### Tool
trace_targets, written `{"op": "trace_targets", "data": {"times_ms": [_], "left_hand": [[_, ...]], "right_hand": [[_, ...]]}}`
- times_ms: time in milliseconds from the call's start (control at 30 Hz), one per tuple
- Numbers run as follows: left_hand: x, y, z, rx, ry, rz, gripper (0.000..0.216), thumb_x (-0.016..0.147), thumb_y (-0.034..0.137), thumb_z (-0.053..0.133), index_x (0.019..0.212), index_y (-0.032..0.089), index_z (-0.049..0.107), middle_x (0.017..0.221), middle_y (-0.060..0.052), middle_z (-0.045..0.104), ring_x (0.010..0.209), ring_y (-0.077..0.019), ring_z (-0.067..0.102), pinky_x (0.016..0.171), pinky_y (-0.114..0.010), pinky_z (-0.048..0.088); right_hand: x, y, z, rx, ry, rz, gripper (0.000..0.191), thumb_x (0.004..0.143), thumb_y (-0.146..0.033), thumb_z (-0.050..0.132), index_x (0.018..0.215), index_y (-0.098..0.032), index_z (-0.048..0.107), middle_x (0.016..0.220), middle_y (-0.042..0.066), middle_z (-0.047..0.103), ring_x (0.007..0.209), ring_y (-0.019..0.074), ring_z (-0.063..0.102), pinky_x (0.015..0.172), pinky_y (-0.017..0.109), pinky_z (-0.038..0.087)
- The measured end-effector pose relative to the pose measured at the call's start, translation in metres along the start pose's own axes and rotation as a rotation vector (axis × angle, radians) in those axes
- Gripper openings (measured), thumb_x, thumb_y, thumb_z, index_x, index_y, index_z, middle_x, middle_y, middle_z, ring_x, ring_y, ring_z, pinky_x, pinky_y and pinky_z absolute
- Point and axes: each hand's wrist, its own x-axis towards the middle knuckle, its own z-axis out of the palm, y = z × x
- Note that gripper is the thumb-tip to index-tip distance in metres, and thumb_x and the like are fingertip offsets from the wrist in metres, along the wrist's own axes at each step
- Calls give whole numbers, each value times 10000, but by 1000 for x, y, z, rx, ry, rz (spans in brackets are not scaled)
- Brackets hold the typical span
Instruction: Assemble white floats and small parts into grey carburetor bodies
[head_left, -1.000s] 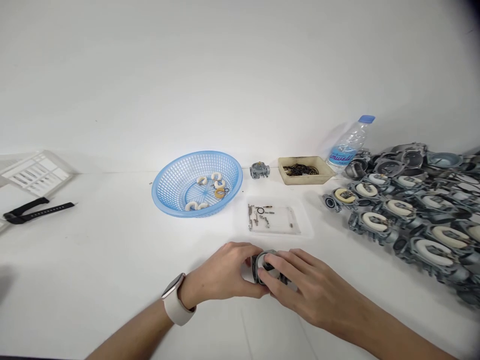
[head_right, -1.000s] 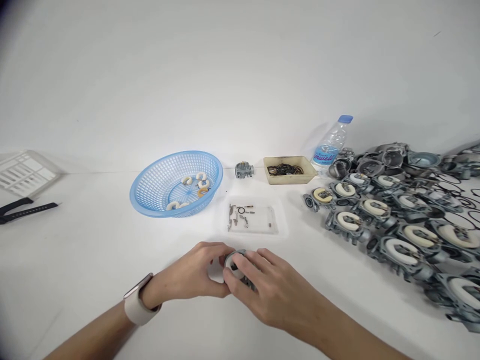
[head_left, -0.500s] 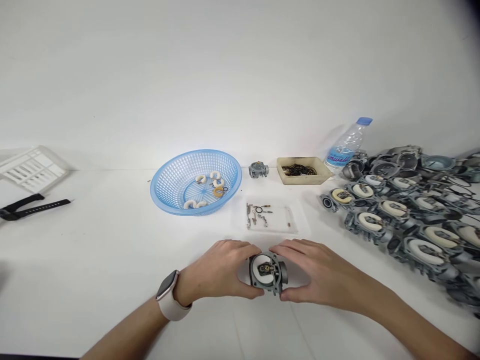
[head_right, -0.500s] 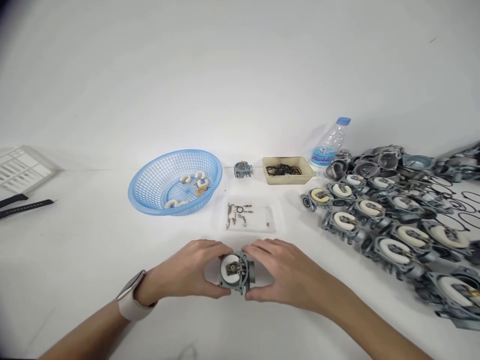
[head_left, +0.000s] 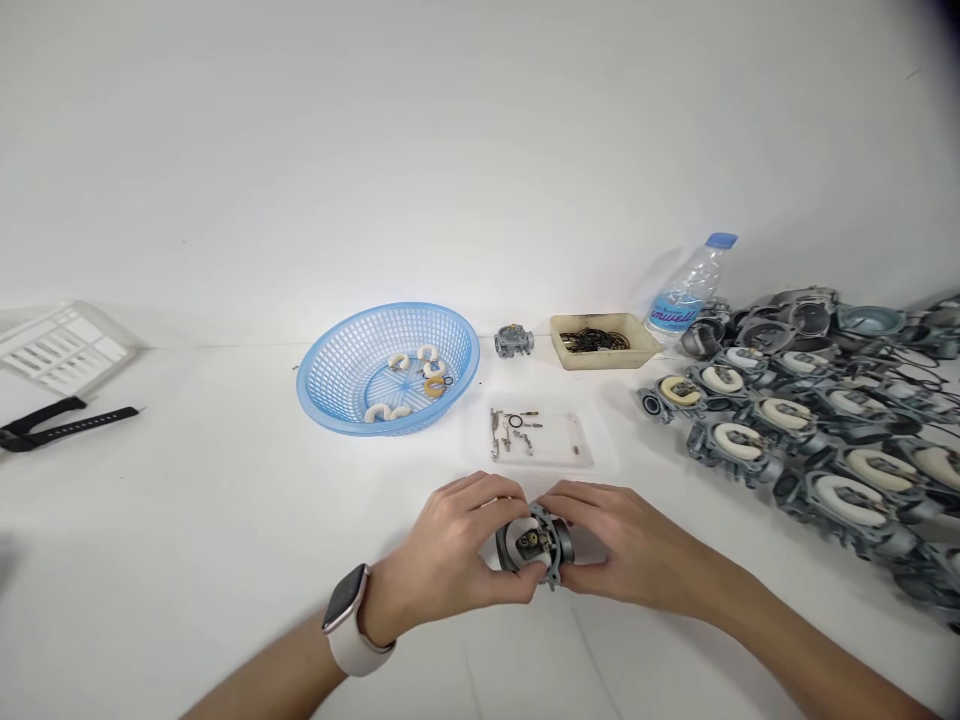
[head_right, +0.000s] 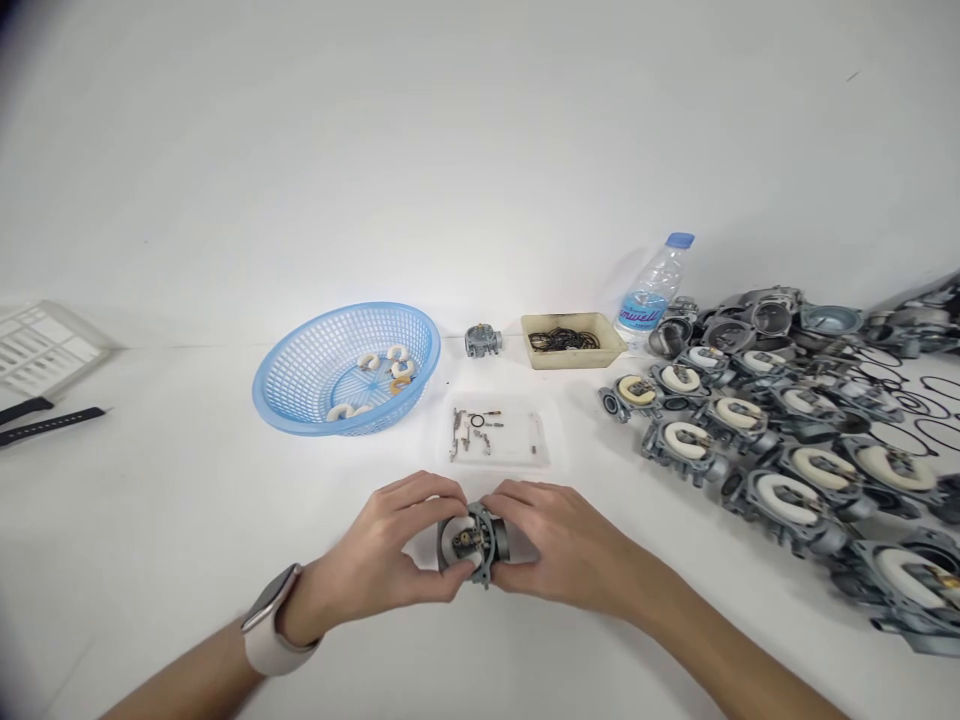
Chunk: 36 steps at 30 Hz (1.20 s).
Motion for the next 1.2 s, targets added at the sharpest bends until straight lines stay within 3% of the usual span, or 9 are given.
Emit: {"op": "trace_targets", "data": {"times_ms": [133, 367, 500, 700, 767, 867, 1033, 1200], "left_hand": [[-1, -1, 2, 53, 0, 13, 404, 730, 351, 820, 1071, 193, 671, 1068, -53, 716, 877, -212, 677, 783, -345, 572], [0, 3, 6, 80, 38, 23, 290, 784, 331, 769, 1019, 190, 672, 1005, -50, 722, 811, -190, 666, 731, -328, 565], [0, 4, 6, 120, -16, 14, 247, 800, 335, 766, 986, 203, 671, 1024, -40, 722, 825, -197, 684, 741, -331, 555], [-3, 0, 6, 192, -81, 13, 304, 848, 400, 718, 1071, 200, 664, 852, -12, 719, 702, -192, 694, 652, -323, 524], [-5, -2, 7, 214, -74, 30, 318, 859, 411, 697, 1090, 196, 659, 838, -16, 720, 697, -196, 701, 656, -327, 531], [-7, -5, 10, 234, -56, 56, 374, 856, 470, 684, 1104, 190, 654, 811, -23, 718, 701, -206, 709, 671, -335, 542], [-9, -10, 17, 242, -24, 63, 446, 838, 551, 677, 1100, 192, 645, 760, -22, 703, 668, -204, 697, 644, -322, 531], [-10, -14, 20, 259, -31, 83, 464, 838, 598, 658, 1068, 196, 641, 710, -10, 679, 609, -190, 669, 590, -302, 494]], "right_hand": [[0, 0, 1, -15, 34, -31, 290, 799, -203, 693, 1087, -223, 661, 1013, 48, 701, 859, 224, 671, 765, 321, 540], [1, -1, 0, 10, 7, -14, 326, 777, -154, 677, 1096, -220, 659, 1023, 46, 701, 871, 227, 669, 776, 321, 534], [2, -4, -2, -2, -31, 12, 347, 773, -150, 690, 1110, -226, 659, 1031, 34, 694, 892, 224, 663, 777, 318, 520], [7, -7, -44, -65, -229, 80, 375, 858, -443, 739, 1197, -298, 674, 1070, 11, 715, 914, 243, 674, 745, 326, 499], [20, -4, -64, -118, -229, 68, 375, 916, -460, 667, 1259, -306, 662, 1121, 23, 721, 942, 251, 679, 776, 336, 498], [58, 2, -77, -234, -129, -13, 289, 998, -313, 507, 1222, -258, 681, 1151, 57, 722, 976, 257, 673, 811, 351, 482], [119, 18, -54, -271, -187, -113, 259, 831, -70, 549, 973, -205, 718, 1031, 51, 747, 928, 236, 676, 799, 314, 468], [131, 31, -35, -274, -224, -115, 260, 780, -55, 541, 955, -199, 666, 983, 40, 740, 844, 216, 664, 719, 285, 455]]}}
